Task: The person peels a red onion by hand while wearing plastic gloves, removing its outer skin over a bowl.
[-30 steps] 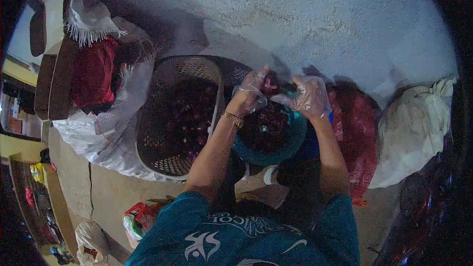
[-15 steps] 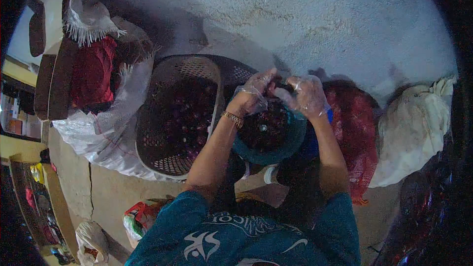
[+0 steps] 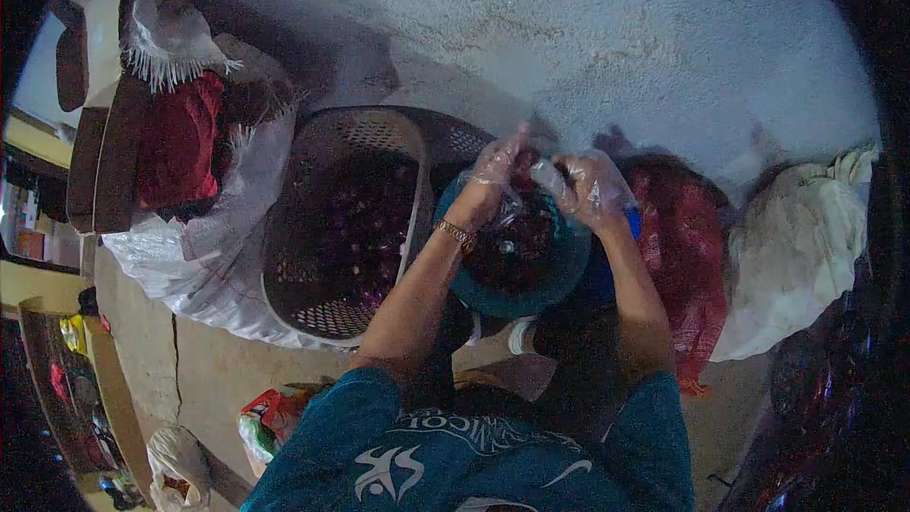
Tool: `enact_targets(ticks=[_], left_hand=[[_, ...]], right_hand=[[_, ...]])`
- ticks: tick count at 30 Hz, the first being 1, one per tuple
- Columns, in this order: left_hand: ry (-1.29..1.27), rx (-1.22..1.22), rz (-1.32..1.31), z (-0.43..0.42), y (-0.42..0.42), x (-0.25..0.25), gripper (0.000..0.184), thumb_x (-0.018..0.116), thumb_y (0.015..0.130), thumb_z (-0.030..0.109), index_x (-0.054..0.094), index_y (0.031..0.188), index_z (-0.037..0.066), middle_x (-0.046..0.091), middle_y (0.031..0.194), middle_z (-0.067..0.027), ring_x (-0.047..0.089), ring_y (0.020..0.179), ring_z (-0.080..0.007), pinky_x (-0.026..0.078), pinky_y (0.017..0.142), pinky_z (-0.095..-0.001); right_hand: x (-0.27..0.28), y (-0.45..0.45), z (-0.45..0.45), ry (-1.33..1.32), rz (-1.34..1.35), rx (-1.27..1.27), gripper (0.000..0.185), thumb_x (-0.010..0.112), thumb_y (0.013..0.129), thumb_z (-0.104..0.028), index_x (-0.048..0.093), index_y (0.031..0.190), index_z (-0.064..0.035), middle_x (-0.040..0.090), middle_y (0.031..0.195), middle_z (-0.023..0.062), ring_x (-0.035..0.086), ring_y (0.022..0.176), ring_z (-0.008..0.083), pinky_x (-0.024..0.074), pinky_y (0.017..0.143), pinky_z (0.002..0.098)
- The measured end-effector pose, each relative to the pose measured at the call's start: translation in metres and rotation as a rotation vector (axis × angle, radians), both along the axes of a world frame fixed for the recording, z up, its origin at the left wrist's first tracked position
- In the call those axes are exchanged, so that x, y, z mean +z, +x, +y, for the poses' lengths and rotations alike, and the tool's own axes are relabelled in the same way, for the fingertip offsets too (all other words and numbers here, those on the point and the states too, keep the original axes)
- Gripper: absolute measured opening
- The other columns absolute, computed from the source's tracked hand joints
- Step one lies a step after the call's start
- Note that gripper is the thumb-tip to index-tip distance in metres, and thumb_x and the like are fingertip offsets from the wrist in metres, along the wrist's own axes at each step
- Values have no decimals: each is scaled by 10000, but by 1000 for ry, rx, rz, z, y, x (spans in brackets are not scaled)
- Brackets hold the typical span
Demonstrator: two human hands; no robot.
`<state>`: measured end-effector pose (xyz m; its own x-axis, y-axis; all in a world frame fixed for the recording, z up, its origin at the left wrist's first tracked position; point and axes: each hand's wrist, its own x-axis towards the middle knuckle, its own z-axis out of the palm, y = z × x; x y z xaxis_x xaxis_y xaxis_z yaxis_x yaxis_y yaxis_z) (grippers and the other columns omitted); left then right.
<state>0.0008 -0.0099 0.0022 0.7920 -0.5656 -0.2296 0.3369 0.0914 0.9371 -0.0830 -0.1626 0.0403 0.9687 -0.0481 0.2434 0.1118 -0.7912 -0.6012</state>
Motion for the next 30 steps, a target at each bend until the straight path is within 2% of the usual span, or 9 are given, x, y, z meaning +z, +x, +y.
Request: enact_targets(ticks=[5,7,11,13,17,19,23,25,30], left_hand=[[-121,60,218,4,17,-11,479,529,832,613,540,696,154,484,642,28,438,590,-112,354,529,-268],[-60,95,405,8,16,7,495,499,872,564,605,741,99,584,723,-25,515,697,-190,405,656,-341],[-104,74,438,9,8,22,507,490,875,565,609,769,84,611,759,-61,561,751,-227,440,697,-367],[-332,-79,401,14,6,22,559,483,863,583,597,953,43,649,915,-103,616,793,-225,502,733,-356],[-443,19,492,17,16,10,613,439,874,590,568,1016,8,638,980,-147,616,879,-271,494,836,-402],[-571,72,561,20,17,10,626,394,894,578,540,1051,-10,616,1033,-163,594,920,-306,480,851,-437],[-597,126,531,21,13,16,583,358,921,542,535,1019,-5,587,1090,-183,564,973,-328,460,873,-474],[-692,141,713,20,17,5,529,347,937,508,528,956,11,576,1095,-198,547,970,-323,457,875,-482],[-900,15,660,17,18,-9,387,409,952,386,517,915,17,574,1023,-179,537,976,-305,456,891,-502]], right_hand=[[12,-4,16,-288,4,84,404,597,811,-454,666,753,-60,618,680,166,613,660,361,468,605,436],[-13,2,12,-239,25,226,466,561,812,-517,675,749,-69,626,685,158,618,699,368,478,650,460],[-4,0,12,-389,-24,265,508,547,807,-559,678,770,-69,619,688,178,616,687,373,480,657,456],[11,1,17,-341,188,315,569,560,794,-589,659,658,-45,603,614,179,617,646,362,492,658,454],[-1,-1,17,-336,181,307,581,565,786,-601,658,660,-42,601,608,174,615,633,357,489,640,455],[6,-6,20,-284,64,205,537,585,775,-587,673,721,-61,605,628,172,611,660,351,476,671,446],[0,-3,17,-229,158,168,490,618,765,-563,675,731,-77,610,638,160,613,652,341,479,637,433],[-14,-5,14,-324,-160,-10,565,616,737,-617,657,833,-61,621,646,165,618,619,349,489,569,432],[1,-6,13,-235,-112,-21,463,658,742,-543,653,903,-109,627,655,146,624,616,334,481,521,415]])
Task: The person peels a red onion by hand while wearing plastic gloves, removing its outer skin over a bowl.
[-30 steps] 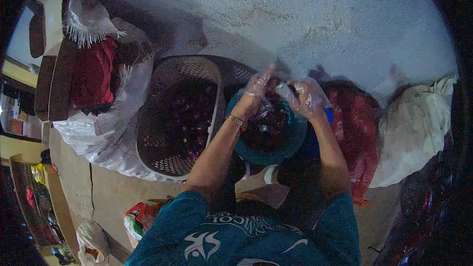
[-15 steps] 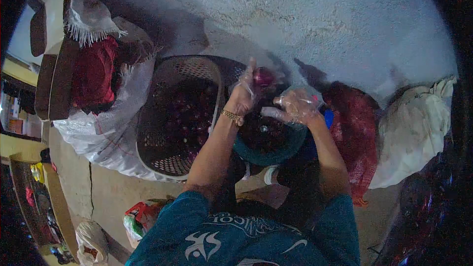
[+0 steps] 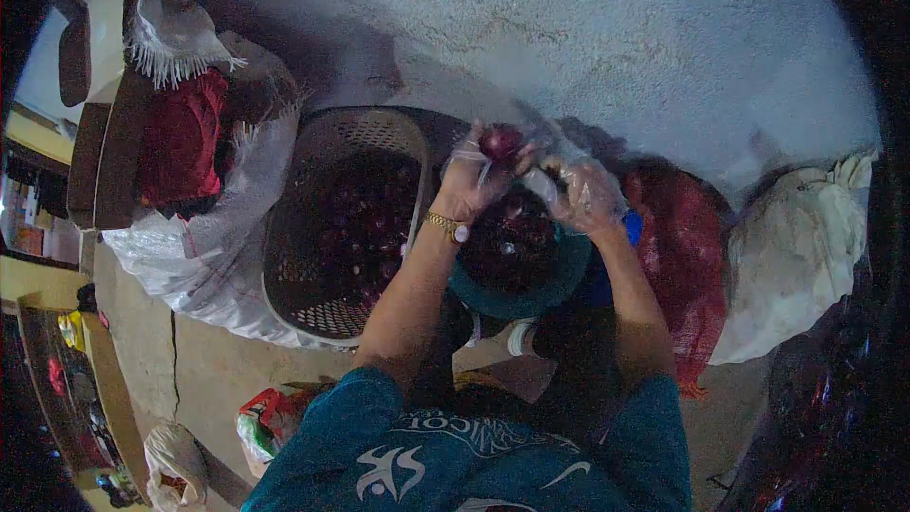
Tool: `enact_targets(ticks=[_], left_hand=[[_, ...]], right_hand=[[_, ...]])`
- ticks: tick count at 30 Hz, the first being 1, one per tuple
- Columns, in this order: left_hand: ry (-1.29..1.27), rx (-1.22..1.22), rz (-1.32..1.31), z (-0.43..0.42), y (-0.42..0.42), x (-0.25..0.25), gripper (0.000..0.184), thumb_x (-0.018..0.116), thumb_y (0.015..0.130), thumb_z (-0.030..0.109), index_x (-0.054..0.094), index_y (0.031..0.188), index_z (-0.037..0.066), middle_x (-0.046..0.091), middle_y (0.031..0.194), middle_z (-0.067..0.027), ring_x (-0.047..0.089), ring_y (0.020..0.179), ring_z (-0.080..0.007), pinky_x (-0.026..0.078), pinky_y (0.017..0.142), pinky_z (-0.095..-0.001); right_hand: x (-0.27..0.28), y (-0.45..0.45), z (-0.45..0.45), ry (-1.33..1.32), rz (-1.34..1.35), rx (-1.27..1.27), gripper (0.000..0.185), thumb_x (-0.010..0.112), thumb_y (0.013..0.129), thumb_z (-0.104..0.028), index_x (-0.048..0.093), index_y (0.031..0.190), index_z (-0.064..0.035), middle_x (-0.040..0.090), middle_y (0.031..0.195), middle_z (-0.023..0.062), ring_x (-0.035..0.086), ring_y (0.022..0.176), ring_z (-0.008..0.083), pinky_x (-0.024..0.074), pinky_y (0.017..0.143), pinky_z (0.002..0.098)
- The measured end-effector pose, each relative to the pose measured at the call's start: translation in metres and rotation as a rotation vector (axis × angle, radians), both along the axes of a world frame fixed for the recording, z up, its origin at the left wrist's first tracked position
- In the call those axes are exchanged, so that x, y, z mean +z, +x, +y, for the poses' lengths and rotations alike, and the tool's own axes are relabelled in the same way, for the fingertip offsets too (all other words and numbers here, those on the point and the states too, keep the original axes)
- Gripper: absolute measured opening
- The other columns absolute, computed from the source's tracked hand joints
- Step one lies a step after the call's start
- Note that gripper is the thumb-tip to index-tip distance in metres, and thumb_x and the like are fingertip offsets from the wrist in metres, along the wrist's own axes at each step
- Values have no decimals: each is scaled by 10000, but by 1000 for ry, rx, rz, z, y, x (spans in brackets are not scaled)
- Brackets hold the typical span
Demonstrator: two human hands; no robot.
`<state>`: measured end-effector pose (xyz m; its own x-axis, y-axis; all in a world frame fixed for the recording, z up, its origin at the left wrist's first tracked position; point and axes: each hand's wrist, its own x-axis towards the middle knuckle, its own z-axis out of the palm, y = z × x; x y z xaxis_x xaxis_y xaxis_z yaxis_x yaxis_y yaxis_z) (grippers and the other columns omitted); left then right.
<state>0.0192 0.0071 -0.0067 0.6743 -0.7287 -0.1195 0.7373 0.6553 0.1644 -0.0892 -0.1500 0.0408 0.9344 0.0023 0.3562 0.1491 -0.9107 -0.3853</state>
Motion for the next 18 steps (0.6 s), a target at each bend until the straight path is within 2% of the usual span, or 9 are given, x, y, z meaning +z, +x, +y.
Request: enact_targets(ticks=[2,4,5,7,11,13,14,16,18], left_hand=[[-26,-22,29,-2,-1,1,317,437,958,320,518,910,18,573,974,-166,535,978,-297,458,895,-501],[210,46,-47,-4,-10,20,173,469,939,174,530,883,22,548,882,-115,555,911,-257,476,897,-450],[210,47,-47,-4,-9,20,173,469,939,174,530,883,22,548,882,-115,555,911,-257,476,897,-450],[179,-16,50,-6,-4,17,141,457,927,120,544,883,18,535,790,-61,540,762,-208,500,858,-364],[57,-99,-79,-4,-1,7,162,486,919,143,555,954,1,580,910,-86,577,805,-204,498,832,-347],[332,-81,-190,-8,-9,21,223,502,933,218,560,998,14,600,927,-75,582,842,-192,493,804,-334],[332,-81,-190,-12,-9,15,223,502,933,218,560,998,14,600,927,-75,582,842,-192,493,804,-334],[330,-146,-168,-16,-10,5,312,456,955,301,576,1075,39,629,1049,-87,611,957,-206,508,845,-338],[336,-146,-207,-17,-13,1,325,461,953,321,579,1071,43,631,1045,-87,613,946,-209,505,850,-337]], right_hand=[[-2,0,0,6,-49,-43,430,666,744,-524,661,889,-120,631,661,137,627,617,330,483,520,410],[-7,1,0,23,-93,-44,413,668,748,-514,670,873,-120,636,670,131,627,605,330,482,522,415],[-6,1,-1,23,-93,-44,413,668,748,-514,670,873,-120,636,670,131,627,605,330,482,522,415],[10,1,3,141,141,-55,472,688,706,-562,677,856,-115,637,671,135,629,605,323,485,539,417],[-4,4,-4,93,-39,-66,572,700,652,-616,676,861,-85,636,665,137,626,610,327,493,569,415],[7,2,-3,-56,-1,-177,664,701,621,-649,671,904,-49,651,724,152,640,687,341,508,631,417],[1,2,-6,-56,-1,-177,664,701,621,-649,671,904,-49,651,724,152,640,687,341,508,631,417],[-10,4,-12,44,-132,-159,729,694,604,-671,665,954,-33,660,795,169,643,748,353,509,662,426],[-10,6,-16,15,-22,-180,732,698,599,-671,664,972,-42,660,824,176,644,773,352,507,667,430]])
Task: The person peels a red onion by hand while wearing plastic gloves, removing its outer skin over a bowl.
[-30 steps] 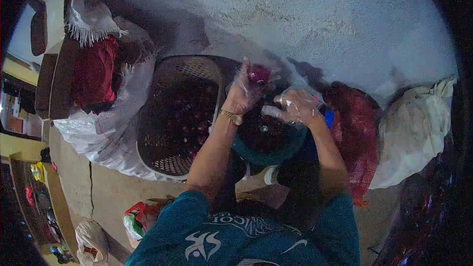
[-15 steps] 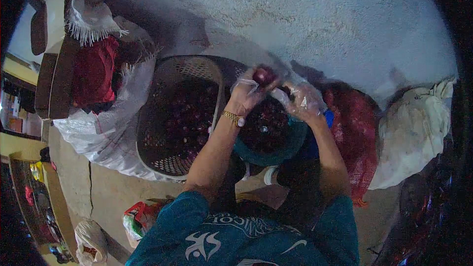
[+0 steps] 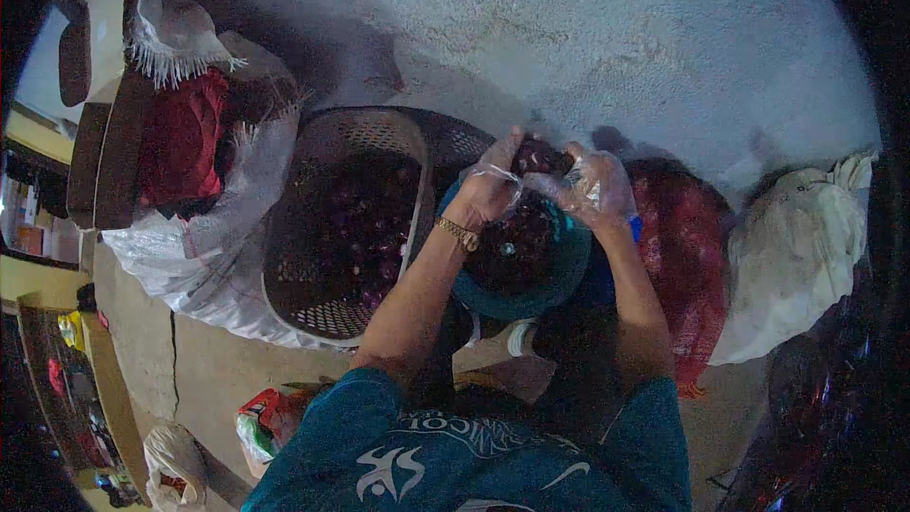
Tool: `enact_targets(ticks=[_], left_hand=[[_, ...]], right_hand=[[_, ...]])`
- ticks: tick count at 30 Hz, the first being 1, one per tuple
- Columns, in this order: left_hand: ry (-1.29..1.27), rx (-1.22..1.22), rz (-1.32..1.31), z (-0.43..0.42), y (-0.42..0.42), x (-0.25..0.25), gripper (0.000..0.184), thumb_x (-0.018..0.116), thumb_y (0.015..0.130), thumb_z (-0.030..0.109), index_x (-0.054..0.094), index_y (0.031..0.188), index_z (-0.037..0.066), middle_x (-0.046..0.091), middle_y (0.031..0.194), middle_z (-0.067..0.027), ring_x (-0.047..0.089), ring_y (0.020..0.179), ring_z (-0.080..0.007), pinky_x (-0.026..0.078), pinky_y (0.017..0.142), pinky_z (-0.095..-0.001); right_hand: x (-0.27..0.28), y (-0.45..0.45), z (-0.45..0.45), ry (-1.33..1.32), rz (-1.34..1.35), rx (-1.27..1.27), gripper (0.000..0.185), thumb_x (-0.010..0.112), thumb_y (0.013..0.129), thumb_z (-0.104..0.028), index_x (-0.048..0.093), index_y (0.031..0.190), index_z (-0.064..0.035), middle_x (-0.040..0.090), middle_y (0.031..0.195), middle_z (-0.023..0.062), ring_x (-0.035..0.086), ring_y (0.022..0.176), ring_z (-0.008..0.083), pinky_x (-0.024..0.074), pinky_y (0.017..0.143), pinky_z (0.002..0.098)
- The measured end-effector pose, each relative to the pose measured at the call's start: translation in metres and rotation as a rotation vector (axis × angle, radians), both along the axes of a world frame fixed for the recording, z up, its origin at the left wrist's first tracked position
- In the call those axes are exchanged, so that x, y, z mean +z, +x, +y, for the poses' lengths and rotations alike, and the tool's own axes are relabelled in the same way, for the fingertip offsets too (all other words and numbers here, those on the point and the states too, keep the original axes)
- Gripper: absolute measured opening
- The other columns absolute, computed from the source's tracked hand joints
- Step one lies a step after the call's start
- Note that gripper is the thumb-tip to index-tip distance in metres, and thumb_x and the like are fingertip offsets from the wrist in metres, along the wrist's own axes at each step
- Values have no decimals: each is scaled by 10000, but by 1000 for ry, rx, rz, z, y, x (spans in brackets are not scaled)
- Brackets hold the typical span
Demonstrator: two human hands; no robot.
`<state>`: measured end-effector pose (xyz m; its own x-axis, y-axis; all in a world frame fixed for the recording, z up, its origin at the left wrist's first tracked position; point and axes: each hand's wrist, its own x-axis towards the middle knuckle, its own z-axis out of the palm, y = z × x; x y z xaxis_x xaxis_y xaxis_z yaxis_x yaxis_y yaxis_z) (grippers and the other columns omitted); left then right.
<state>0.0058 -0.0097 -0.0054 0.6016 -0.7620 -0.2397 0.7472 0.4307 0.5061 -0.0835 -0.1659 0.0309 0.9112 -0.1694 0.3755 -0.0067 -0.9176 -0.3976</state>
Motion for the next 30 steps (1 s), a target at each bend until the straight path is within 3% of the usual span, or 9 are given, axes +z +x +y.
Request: enact_targets(ticks=[5,7,10,17,19,23,25,29,30], left_hand=[[12,-16,-57,-1,0,1,339,499,933,352,581,1077,56,633,1045,-86,615,934,-210,503,851,-327],[7,-37,0,1,0,4,347,530,915,363,577,1083,63,628,1045,-84,612,939,-210,503,847,-323],[-53,-37,11,1,0,2,351,544,905,368,573,1086,70,621,1050,-84,604,951,-211,504,847,-328],[-50,-47,11,1,2,0,345,550,903,359,575,1081,66,617,1049,-88,594,960,-224,498,860,-345],[-64,-19,10,-1,2,-3,353,555,898,364,579,1076,60,619,1043,-89,595,962,-229,491,875,-350],[-62,-12,30,-2,4,-7,348,554,901,358,583,1070,54,621,1040,-89,594,968,-231,484,889,-355],[-32,-6,17,-1,2,-2,346,553,904,348,584,1076,50,619,1052,-92,593,974,-231,474,905,-358],[-11,-15,-4,2,2,4,334,528,921,327,572,1112,57,615,1075,-89,586,996,-214,461,926,-354],[44,5,-111,2,1,4,330,511,931,318,564,1129,59,612,1086,-84,582,1006,-203,458,929,-345]], right_hand=[[18,-2,4,37,217,-28,700,703,593,-667,673,968,-76,664,820,173,646,769,353,502,656,442],[20,-5,5,-53,36,-16,659,705,600,-657,680,943,-95,664,781,162,646,739,354,502,647,442],[34,-7,12,2,64,-21,652,706,597,-658,683,923,-94,657,739,160,641,700,354,499,632,439],[1,1,-2,-24,85,40,658,699,611,-656,678,943,-88,648,747,177,634,681,356,493,604,439],[11,-6,6,-123,-157,54,564,703,676,-567,658,859,-35,633,677,182,628,663,338,480,598,395],[-8,2,0,-10,-140,88,555,699,688,-559,660,840,-28,632,664,169,624,645,332,480,595,388],[9,-1,8,-17,-78,85,499,708,677,-573,667,840,-103,640,680,138,630,629,325,490,560,416],[-2,2,6,-25,-20,55,532,713,647,-603,671,835,-107,640,663,126,628,616,318,493,561,420],[1,0,7,-46,-54,25,550,721,629,-606,673,841,-102,642,668,127,626,616,322,495,568,421]])
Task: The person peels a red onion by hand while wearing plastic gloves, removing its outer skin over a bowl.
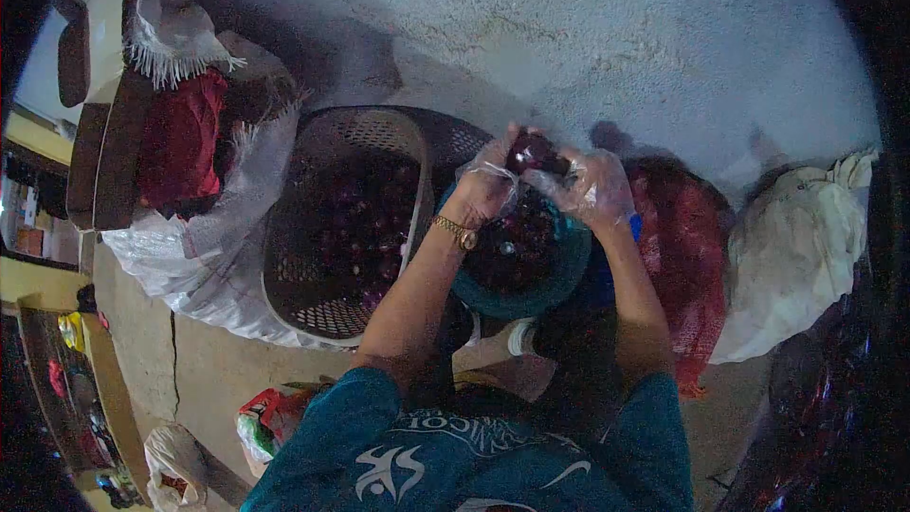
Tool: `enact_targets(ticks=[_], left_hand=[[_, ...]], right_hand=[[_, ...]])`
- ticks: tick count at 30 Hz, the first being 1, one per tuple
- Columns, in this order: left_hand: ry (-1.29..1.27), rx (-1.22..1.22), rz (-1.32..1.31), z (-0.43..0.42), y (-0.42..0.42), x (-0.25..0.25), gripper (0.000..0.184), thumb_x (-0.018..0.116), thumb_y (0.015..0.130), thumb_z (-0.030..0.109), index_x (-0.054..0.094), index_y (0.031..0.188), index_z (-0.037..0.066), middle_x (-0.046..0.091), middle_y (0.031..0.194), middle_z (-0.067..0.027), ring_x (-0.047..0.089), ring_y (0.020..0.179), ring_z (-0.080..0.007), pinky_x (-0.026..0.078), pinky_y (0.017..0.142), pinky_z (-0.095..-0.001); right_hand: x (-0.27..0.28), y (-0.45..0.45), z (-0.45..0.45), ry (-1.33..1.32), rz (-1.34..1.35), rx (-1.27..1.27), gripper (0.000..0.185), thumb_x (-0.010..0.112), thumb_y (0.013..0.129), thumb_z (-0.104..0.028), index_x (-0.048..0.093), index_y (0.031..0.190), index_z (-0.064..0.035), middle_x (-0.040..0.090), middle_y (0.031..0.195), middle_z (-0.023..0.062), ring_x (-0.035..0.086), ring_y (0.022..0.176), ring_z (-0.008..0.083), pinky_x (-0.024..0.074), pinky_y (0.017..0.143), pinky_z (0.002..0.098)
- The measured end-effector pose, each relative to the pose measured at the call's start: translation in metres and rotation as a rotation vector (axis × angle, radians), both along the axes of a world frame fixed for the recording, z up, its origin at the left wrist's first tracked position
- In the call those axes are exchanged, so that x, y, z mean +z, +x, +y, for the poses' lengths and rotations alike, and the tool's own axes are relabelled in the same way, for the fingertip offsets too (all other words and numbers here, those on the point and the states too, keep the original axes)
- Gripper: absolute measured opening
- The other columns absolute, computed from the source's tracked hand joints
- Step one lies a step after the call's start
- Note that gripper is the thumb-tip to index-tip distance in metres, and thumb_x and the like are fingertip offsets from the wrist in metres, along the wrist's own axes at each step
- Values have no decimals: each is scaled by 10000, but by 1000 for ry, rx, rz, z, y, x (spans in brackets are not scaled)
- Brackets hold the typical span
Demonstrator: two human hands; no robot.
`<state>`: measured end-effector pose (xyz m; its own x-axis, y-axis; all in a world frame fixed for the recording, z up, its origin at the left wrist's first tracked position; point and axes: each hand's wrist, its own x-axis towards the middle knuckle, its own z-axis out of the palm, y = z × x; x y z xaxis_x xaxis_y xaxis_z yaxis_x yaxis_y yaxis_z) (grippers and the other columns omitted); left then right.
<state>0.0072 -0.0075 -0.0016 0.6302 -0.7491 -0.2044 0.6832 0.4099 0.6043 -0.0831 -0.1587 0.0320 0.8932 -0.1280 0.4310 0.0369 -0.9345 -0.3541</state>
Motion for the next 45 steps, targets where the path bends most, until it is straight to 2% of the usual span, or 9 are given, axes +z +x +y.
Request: enact_targets(ticks=[2,8,14,23,26,34,37,44,45], left_hand=[[54,21,-107,1,0,0,327,494,940,309,555,1145,61,608,1098,-80,578,1016,-192,456,931,-336],[-29,-46,92,3,2,0,326,467,953,308,552,1137,52,602,1099,-82,575,1007,-185,469,902,-327],[-103,-45,120,3,-1,6,364,498,932,356,567,1097,39,612,1056,-107,587,973,-220,491,865,-347],[-143,15,160,-1,2,-1,294,552,911,305,597,1030,41,624,1027,-109,593,955,-224,492,870,-345],[-125,11,141,1,4,0,304,545,913,316,597,1030,40,624,1025,-109,594,955,-228,498,862,-353],[-66,-4,90,4,4,6,403,512,917,382,549,1122,38,607,1072,-107,594,967,-222,499,870,-368],[-61,-17,88,4,3,9,405,489,927,387,548,1125,39,607,1073,-107,593,972,-222,498,873,-367],[-23,-77,79,2,2,6,428,479,929,398,543,1146,34,602,1094,-108,583,1001,-220,490,892,-350],[-30,-74,87,3,-3,16,390,515,917,379,560,1103,39,610,1022,-85,588,915,-195,503,821,-335]], right_hand=[[4,-1,0,-20,-34,-30,568,730,611,-610,675,847,-96,643,674,129,625,616,325,496,574,423],[11,-1,-1,-68,-146,-1,649,713,573,-667,681,875,-93,653,706,140,640,660,333,502,611,433],[28,-4,5,13,93,-46,694,670,596,-703,684,901,-79,656,731,157,652,728,339,507,661,440],[11,0,1,7,42,12,593,681,669,-616,672,860,-55,659,763,168,639,699,362,501,632,445],[5,1,1,41,110,48,464,677,736,-501,689,898,-67,636,690,152,621,676,323,476,667,400],[5,-6,0,20,-128,153,510,723,654,-579,675,843,-108,642,685,119,634,670,323,507,655,422],[-2,-4,-6,-50,29,-9,576,709,631,-625,667,862,-100,631,668,110,631,675,315,503,665,416],[15,-4,-3,-48,-87,-8,597,699,620,-648,661,885,-114,619,653,110,625,659,315,491,627,421],[9,-1,-4,-74,-120,-7,587,698,625,-644,663,874,-113,630,663,116,630,654,317,490,619,420]])
